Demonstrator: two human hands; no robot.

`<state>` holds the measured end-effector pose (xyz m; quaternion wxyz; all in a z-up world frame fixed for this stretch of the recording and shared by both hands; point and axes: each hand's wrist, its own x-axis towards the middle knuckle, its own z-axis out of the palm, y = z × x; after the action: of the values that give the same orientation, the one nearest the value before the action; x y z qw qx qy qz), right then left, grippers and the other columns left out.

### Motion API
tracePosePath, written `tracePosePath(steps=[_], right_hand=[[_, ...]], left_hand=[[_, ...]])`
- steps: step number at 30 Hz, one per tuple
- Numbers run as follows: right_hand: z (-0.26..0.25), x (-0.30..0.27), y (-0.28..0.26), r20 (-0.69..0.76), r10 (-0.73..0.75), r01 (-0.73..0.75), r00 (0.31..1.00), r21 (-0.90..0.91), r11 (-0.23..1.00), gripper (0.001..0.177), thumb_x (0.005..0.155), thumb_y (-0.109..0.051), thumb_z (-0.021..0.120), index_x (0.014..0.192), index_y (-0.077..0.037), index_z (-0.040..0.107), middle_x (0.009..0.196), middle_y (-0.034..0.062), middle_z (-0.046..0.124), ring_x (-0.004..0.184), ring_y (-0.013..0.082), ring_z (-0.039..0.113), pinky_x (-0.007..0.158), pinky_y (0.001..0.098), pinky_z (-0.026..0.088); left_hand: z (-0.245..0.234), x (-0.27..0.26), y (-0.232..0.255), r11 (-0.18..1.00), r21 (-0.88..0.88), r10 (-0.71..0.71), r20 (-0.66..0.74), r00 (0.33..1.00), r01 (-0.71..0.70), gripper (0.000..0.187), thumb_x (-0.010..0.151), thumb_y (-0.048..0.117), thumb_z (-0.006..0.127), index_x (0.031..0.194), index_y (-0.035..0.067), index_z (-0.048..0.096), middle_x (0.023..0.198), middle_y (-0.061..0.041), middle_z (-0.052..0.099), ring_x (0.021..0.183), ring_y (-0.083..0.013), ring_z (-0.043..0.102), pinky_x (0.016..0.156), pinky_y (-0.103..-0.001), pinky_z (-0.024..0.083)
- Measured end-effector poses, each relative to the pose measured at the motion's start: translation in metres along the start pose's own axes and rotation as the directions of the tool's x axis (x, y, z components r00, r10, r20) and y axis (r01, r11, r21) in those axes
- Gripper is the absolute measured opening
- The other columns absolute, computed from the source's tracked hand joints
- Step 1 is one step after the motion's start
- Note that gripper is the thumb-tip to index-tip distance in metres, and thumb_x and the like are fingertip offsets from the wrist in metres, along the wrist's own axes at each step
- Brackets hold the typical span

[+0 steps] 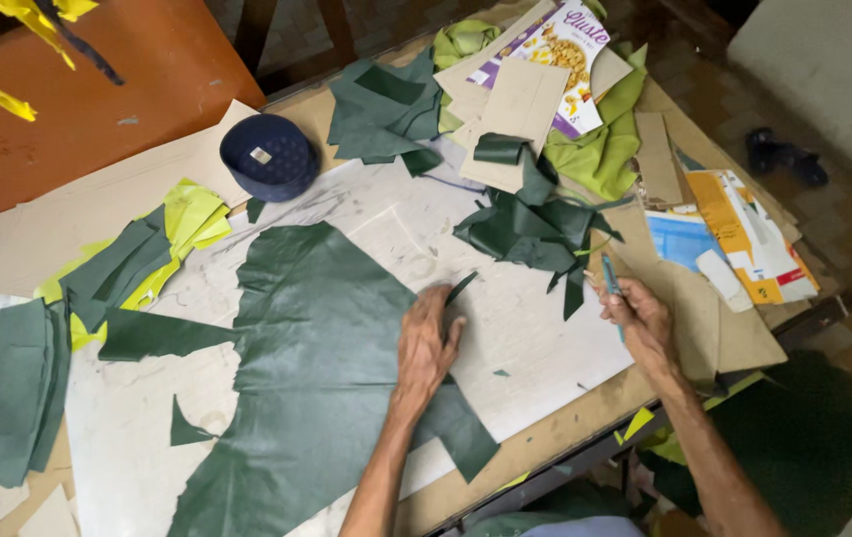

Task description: The person places paper templates on a large green sheet of material and uses a utility knife to cut around the templates. The person repeatedly positions templates, cuts the material, and removes the cut pieces, accumulating a pile of cut shapes on the table.

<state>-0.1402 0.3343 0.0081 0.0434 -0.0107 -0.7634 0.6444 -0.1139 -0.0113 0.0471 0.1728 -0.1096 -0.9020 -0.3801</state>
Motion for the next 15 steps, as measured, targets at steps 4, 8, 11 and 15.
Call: tracePosePath(steps=[4, 8, 11, 15], right_hand=[[0.002, 0.055, -0.008, 0.145, -0.039, 0.007, 0.989, 0.215, 0.977, 0.02, 0.101, -0.016, 0.061, 0.117, -0.005, 0.064, 0.089, 0.0004, 0.066, 0.073, 0.008, 0.059, 0.068, 0.0245, 0.052], [0.005, 0.108, -0.029, 0.114, -0.014, 0.001, 0.993, 0.111, 0.994, 0.03, 0.091, -0.012, 0.074, 0.118, -0.005, 0.067, 0.084, -0.0023, 0.062, 0.065, 0.0066, 0.049, 0.057, 0.0239, 0.04], [0.005, 0.138, -0.045, 0.104, -0.056, 0.052, 0.993, 0.038, 0.998, 0.026, 0.092, -0.013, 0.079, 0.116, -0.003, 0.073, 0.084, -0.0007, 0.062, 0.067, 0.0078, 0.046, 0.058, 0.0232, 0.038], [0.018, 0.18, -0.05, 0.121, -0.085, 0.084, 0.989, 0.017, 0.996, 0.022, 0.098, -0.019, 0.071, 0.115, -0.006, 0.072, 0.092, -0.001, 0.071, 0.078, 0.0083, 0.066, 0.07, 0.0229, 0.054]], left_hand=[[0.067, 0.092, 0.024, 0.983, 0.106, 0.166, -0.158, 0.973, -0.151, 0.074, 0.075, 0.019, 0.081, 0.138, -0.004, 0.049, 0.131, -0.028, 0.058, 0.119, -0.0453, 0.056, 0.097, -0.052, 0.042], [0.132, 0.142, 0.023, 0.984, 0.161, 0.086, -0.087, 0.992, -0.072, 0.084, 0.07, 0.012, 0.078, 0.146, -0.004, 0.046, 0.13, -0.025, 0.059, 0.114, -0.0423, 0.06, 0.092, -0.051, 0.047], [0.163, 0.15, 0.019, 0.991, 0.113, 0.07, 0.008, 0.998, -0.07, 0.048, 0.089, 0.0, 0.066, 0.137, 0.004, 0.062, 0.12, -0.016, 0.068, 0.11, -0.0337, 0.065, 0.097, -0.04, 0.054], [0.162, 0.119, 0.027, 0.886, -0.331, 0.405, 0.216, 0.888, -0.324, 0.019, 0.079, 0.003, 0.07, 0.098, 0.002, 0.071, 0.106, -0.016, 0.073, 0.099, -0.0326, 0.07, 0.088, -0.04, 0.057]])
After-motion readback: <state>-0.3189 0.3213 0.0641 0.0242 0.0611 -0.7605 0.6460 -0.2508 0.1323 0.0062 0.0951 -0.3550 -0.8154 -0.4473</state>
